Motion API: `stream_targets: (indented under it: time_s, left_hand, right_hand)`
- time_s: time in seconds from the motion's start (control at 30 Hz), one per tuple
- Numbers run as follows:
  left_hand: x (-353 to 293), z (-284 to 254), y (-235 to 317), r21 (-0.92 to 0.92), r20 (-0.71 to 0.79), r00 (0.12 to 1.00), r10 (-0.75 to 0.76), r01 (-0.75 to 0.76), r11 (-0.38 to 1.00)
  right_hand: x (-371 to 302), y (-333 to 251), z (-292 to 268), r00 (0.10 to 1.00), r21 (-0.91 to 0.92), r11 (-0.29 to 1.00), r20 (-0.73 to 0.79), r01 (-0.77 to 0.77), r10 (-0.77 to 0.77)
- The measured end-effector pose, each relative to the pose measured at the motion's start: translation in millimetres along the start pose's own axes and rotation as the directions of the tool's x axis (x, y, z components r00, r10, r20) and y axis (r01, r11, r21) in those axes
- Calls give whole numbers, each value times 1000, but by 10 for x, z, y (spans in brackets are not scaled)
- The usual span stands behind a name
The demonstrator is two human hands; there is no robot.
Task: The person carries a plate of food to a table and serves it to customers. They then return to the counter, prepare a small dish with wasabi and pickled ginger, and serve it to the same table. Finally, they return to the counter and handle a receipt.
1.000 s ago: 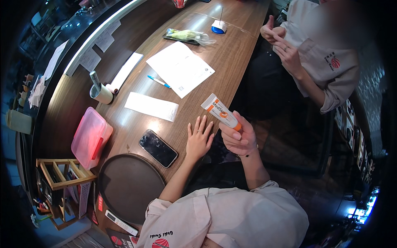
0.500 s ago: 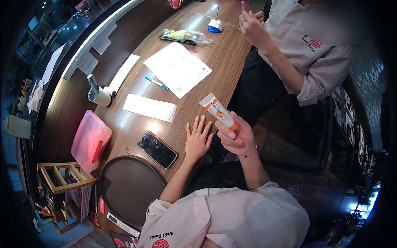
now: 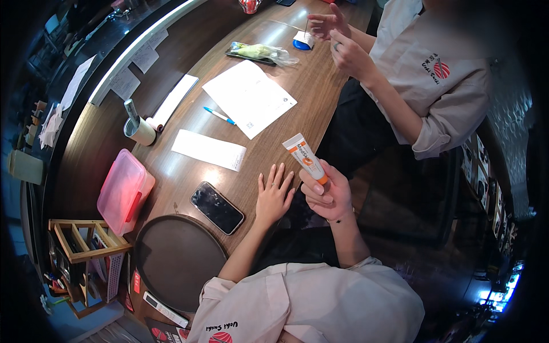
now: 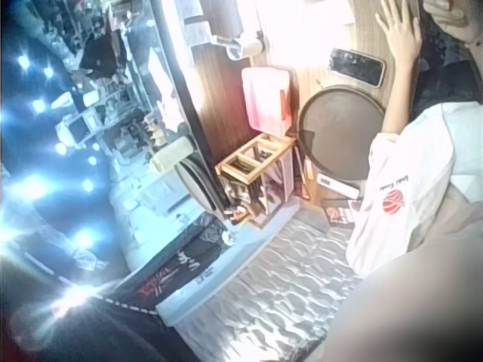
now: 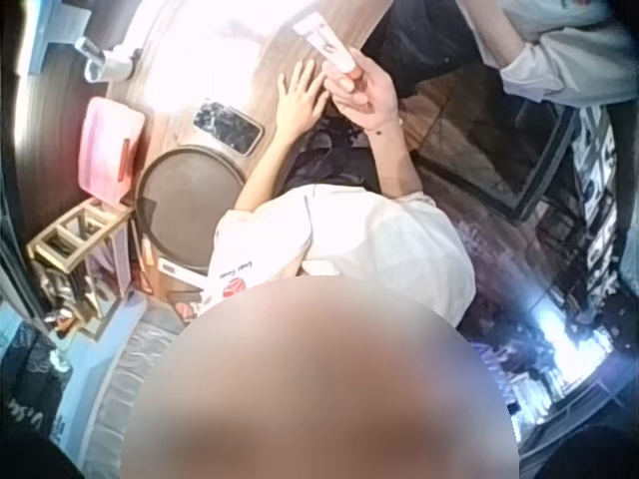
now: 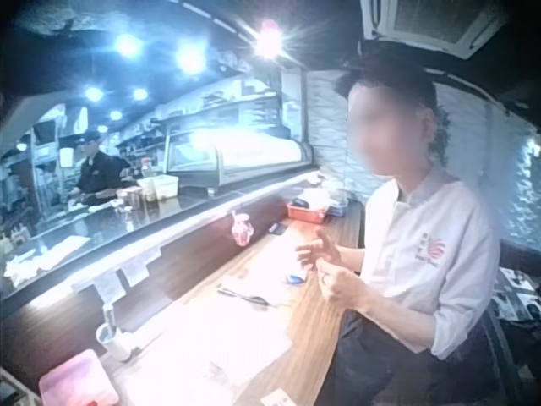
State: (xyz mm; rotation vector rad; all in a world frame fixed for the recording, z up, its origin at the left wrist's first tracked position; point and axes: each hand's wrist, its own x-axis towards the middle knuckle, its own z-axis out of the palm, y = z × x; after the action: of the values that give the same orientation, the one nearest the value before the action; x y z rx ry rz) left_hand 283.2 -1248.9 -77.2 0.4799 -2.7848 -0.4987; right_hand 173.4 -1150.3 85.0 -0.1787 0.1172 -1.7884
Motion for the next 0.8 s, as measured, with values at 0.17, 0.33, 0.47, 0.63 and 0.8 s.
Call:
stream_targets:
  time_s: [0.17,0.33,0.47,0.63,0.8]
  left_hand:
    - [-3,-3,-5,-6,-12,1000,5,-5,1000]
    - [-8,26,-13,-13,-31,999,6,-7,1000]
    - [-17,58,-15,-21,-44,999,-4,3,1000]
    - [-18,88,-32,-8,-46,999,5,-5,1000]
    - [-26,102,-30,-16,-67,998,-2,1,1000]
  right_hand:
    - [0,-10,25,1000,-2,1000,4,5,-5]
    - [-11,-25,-35,985,-320,946,-144,46,-97]
    - [141,15,-494,929,-787,617,-223,6,-295]
    - [308,83,-1399,847,-934,321,-293,-156,-443]
    - [445,76,-1864,799,-953,99,-296,-288,-524]
